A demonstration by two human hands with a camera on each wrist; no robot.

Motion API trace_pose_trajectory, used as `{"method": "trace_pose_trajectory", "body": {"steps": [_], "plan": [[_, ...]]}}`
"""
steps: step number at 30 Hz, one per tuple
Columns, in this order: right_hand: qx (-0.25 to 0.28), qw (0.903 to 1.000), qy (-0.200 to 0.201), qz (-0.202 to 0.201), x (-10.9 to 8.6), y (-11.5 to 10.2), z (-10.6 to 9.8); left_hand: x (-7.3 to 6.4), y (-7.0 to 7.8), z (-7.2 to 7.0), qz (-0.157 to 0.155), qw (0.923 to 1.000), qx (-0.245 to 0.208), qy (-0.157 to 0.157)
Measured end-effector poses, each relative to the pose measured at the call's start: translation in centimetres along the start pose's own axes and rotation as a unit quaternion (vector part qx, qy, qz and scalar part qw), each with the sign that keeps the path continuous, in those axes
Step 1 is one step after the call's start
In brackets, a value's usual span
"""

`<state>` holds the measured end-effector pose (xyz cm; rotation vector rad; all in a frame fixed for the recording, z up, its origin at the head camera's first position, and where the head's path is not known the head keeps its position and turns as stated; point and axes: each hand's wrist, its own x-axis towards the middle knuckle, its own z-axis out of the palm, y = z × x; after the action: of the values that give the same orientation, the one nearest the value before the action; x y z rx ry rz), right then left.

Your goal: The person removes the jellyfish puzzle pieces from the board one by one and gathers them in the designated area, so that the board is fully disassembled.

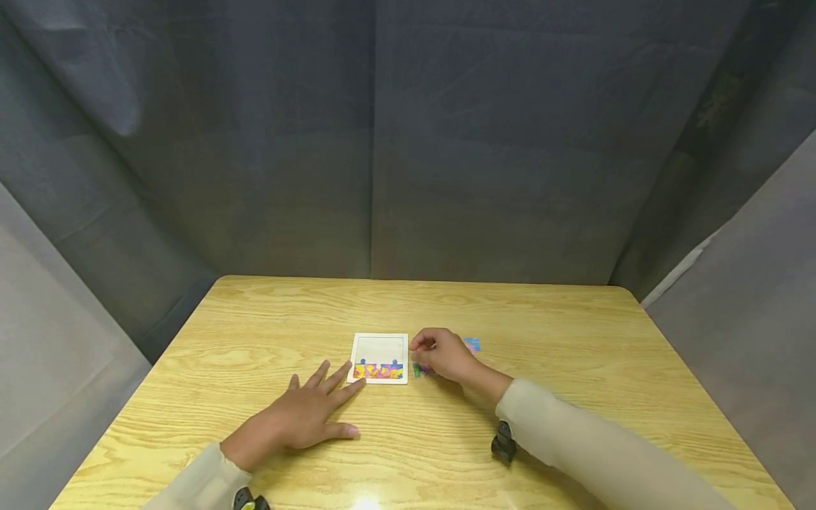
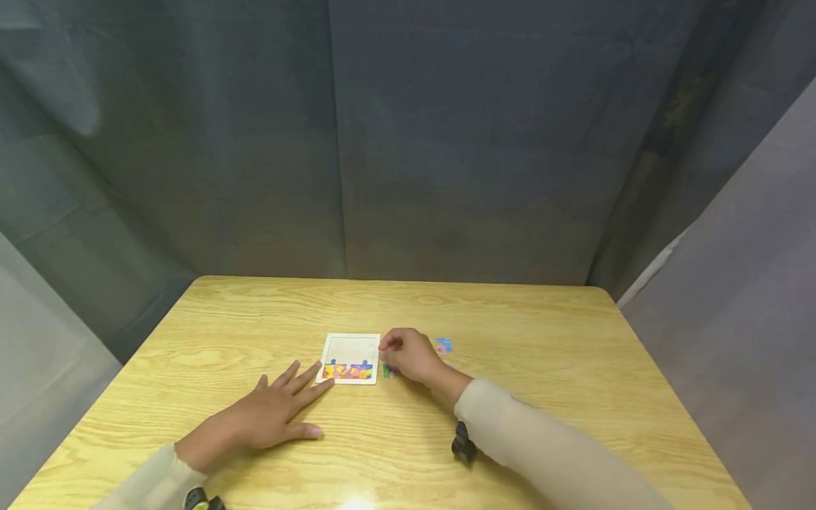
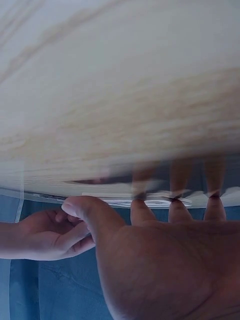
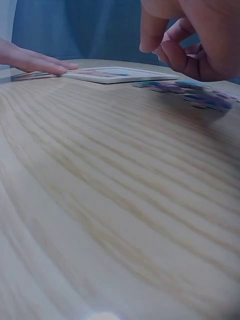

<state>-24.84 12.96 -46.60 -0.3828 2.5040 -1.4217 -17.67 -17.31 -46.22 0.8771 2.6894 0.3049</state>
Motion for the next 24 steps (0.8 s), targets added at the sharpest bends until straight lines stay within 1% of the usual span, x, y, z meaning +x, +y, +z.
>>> {"method": "trace_pose_trajectory", "body": {"steps": [9, 13, 16, 22, 24], "plan": [[0.003, 0.9996, -0.017, -0.022, 1.2, -0.9, 1.9, 0.2, -0.1, 0.1, -0.009, 0.9999, 0.003, -0.005], [0.003, 0.9997, -0.014, -0.020, 1.7, -1.1, 2.9, 0.2, -0.1, 0.0, -0.003, 1.0000, 0.006, -0.003], [0.009, 0.9996, -0.020, -0.019, 2.0, -1.4, 3.6, 0.2, 0.0, 0.0, 0.002, 1.0000, 0.007, -0.001], [0.027, 0.9984, -0.042, -0.027, 2.3, -1.8, 4.9, 0.1, -0.1, 0.0, -0.002, 1.0000, 0.004, -0.003], [0.014, 0.9986, -0.042, -0.030, 2.4, -2.0, 5.3, 0.1, -0.1, 0.0, -0.004, 1.0000, 0.002, -0.004]]}}
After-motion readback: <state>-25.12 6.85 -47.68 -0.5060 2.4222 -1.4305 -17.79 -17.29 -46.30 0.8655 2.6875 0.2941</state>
